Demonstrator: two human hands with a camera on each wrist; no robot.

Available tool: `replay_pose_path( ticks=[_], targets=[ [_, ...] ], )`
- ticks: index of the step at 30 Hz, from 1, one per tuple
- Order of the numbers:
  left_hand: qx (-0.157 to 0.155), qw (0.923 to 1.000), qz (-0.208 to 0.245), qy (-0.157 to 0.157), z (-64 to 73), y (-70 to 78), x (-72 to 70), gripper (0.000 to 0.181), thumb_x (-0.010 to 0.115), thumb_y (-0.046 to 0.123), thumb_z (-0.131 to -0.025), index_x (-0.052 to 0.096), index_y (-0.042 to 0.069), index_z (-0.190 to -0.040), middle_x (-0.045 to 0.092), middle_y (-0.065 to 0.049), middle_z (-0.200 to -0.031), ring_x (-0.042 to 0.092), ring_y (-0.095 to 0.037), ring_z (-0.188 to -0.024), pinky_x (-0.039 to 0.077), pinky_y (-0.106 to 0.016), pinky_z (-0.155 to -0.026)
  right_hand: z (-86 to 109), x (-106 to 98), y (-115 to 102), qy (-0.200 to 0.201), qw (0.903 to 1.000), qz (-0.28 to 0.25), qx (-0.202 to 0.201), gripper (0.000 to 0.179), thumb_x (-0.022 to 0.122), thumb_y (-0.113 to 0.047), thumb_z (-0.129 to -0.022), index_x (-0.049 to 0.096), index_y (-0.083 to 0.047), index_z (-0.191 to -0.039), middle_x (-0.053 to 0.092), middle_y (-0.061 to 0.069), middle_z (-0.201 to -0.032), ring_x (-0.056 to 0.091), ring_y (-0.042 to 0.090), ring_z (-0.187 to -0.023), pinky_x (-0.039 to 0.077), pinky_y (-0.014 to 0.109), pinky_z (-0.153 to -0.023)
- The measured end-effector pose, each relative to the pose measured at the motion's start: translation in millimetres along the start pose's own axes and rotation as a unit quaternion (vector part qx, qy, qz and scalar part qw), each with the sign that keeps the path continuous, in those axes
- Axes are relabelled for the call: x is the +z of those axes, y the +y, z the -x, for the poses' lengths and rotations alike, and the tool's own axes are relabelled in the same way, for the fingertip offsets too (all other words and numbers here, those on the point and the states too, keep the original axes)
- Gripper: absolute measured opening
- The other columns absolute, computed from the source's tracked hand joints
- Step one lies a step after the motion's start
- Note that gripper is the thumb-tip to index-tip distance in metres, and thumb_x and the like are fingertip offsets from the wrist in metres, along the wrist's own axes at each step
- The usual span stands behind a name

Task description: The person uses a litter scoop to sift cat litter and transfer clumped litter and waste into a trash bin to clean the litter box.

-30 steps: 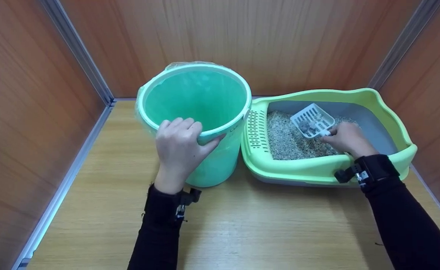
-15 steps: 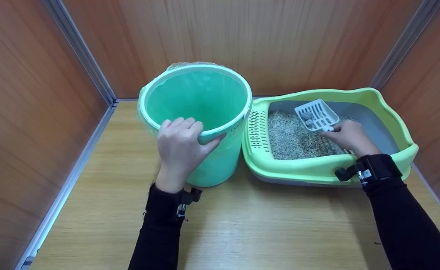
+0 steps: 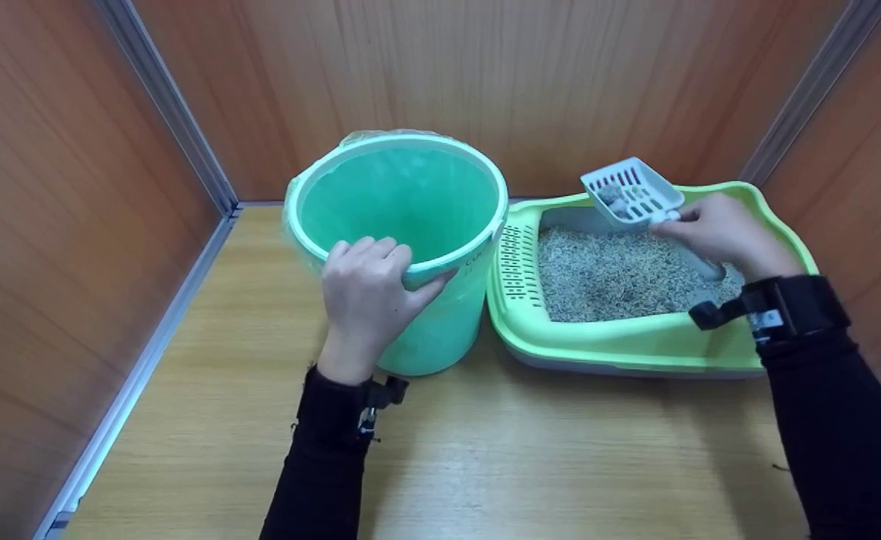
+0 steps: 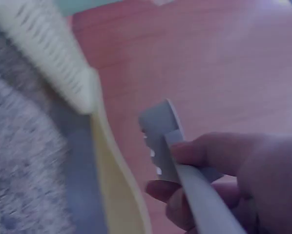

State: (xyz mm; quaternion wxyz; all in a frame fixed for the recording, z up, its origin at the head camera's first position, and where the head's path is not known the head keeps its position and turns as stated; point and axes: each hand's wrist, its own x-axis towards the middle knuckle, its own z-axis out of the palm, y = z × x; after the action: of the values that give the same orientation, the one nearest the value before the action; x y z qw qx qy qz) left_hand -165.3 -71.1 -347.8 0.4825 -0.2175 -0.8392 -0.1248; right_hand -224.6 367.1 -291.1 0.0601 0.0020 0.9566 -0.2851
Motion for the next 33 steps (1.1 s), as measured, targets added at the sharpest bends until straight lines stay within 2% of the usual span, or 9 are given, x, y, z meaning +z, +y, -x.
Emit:
replay_pose_path(
  ticks=[11, 16, 19, 21, 22, 25, 27, 29, 33],
  targets=[
    [-0.004, 1.0000, 0.005, 0.005, -5.9, -5.5, 7.5, 0.061, 0.073, 0.062, -0.087, 0.057, 0.010, -0.061, 0.051, -0.002, -0.057, 0.051, -0.024, -0.057, 0.036, -0.038, -0.059, 1.2, -25, -117, 0.008, 0.9923, 0.070, -0.101, 0.054, 0.070, -0.057, -0.091, 0.078, -0.007, -0.107, 0.069, 0.001, -0.087, 0.055, 0.014, -0.067, 0.043, 0.031, -0.060],
    [0.001, 1.0000, 0.007, -0.002, -9.2, -4.3, 13.2, 0.060, 0.073, 0.062, -0.086, 0.059, 0.010, -0.062, 0.054, -0.002, -0.058, 0.053, -0.024, -0.058, 0.037, -0.037, -0.059, 0.8, -13, -157, 0.028, 0.9874, 0.089, -0.128, 0.047, 0.070, -0.057, -0.092, 0.079, -0.013, -0.105, 0.067, 0.000, -0.078, 0.054, 0.012, -0.060, 0.043, 0.030, -0.053],
    [-0.001, 1.0000, 0.007, -0.002, -10.0, -2.7, 15.4, 0.060, 0.073, 0.063, -0.087, 0.060, 0.010, -0.062, 0.055, -0.002, -0.059, 0.054, -0.024, -0.058, 0.037, -0.037, -0.059, -0.8, 4, -173, 0.068, 0.9746, 0.122, -0.175, 0.040, 0.068, -0.052, -0.094, 0.079, -0.015, -0.100, 0.066, 0.001, -0.073, 0.054, 0.014, -0.057, 0.042, 0.031, -0.053],
    [-0.002, 1.0000, 0.007, -0.001, -10.7, -1.3, 16.4, 0.059, 0.072, 0.063, -0.087, 0.061, 0.010, -0.062, 0.056, -0.002, -0.059, 0.055, -0.024, -0.059, 0.037, -0.037, -0.060, -3.2, 18, -179, 0.115, 0.9523, 0.156, -0.235, 0.033, 0.068, -0.044, -0.096, 0.076, -0.013, -0.089, 0.061, 0.001, -0.066, 0.051, 0.018, -0.056, 0.039, 0.033, -0.053],
    [-0.002, 1.0000, 0.006, -0.001, -11.1, -0.5, 16.9, 0.059, 0.072, 0.063, -0.087, 0.061, 0.010, -0.062, 0.056, -0.002, -0.059, 0.055, -0.024, -0.059, 0.037, -0.037, -0.060, -4.9, 24, -181, 0.145, 0.9342, 0.179, -0.272, 0.029, 0.069, -0.038, -0.095, 0.073, -0.012, -0.082, 0.057, 0.001, -0.064, 0.049, 0.019, -0.057, 0.037, 0.034, -0.053],
    [-0.001, 1.0000, 0.007, -0.002, -12.1, 1.8, 17.9, 0.059, 0.072, 0.063, -0.087, 0.061, 0.010, -0.063, 0.056, -0.002, -0.060, 0.055, -0.023, -0.059, 0.038, -0.037, -0.060, -11.0, 42, -181, 0.246, 0.8621, 0.243, -0.370, 0.027, 0.067, -0.016, -0.088, 0.055, -0.010, -0.065, 0.042, 0.000, -0.059, 0.038, 0.021, -0.057, 0.027, 0.036, -0.053],
    [0.000, 1.0000, 0.007, -0.003, -12.5, 3.2, 18.4, 0.059, 0.072, 0.063, -0.087, 0.062, 0.010, -0.064, 0.056, -0.002, -0.060, 0.056, -0.023, -0.059, 0.038, -0.037, -0.060, -14.3, 50, -180, 0.289, 0.8228, 0.270, -0.408, 0.028, 0.064, -0.007, -0.081, 0.046, -0.012, -0.061, 0.035, 0.000, -0.057, 0.033, 0.020, -0.053, 0.022, 0.036, -0.050],
    [0.001, 1.0000, 0.008, -0.003, -12.8, 4.3, 18.8, 0.059, 0.072, 0.063, -0.087, 0.063, 0.010, -0.064, 0.056, -0.003, -0.060, 0.056, -0.024, -0.060, 0.039, -0.037, -0.060, -16.5, 56, -179, 0.310, 0.7995, 0.286, -0.428, 0.025, 0.061, -0.001, -0.077, 0.045, -0.011, -0.060, 0.034, 0.001, -0.056, 0.030, 0.020, -0.050, 0.020, 0.035, -0.049],
    [0.002, 0.9999, 0.013, 0.000, -13.8, 6.1, 19.9, 0.058, 0.073, 0.062, -0.087, 0.062, 0.010, -0.064, 0.055, -0.003, -0.060, 0.054, -0.024, -0.059, 0.039, -0.037, -0.060, -16.6, 59, -178, 0.326, 0.7727, 0.322, -0.440, 0.022, 0.060, 0.002, -0.080, 0.052, -0.007, -0.063, 0.041, 0.005, -0.055, 0.034, 0.021, -0.047, 0.023, 0.033, -0.048]
  ],
)
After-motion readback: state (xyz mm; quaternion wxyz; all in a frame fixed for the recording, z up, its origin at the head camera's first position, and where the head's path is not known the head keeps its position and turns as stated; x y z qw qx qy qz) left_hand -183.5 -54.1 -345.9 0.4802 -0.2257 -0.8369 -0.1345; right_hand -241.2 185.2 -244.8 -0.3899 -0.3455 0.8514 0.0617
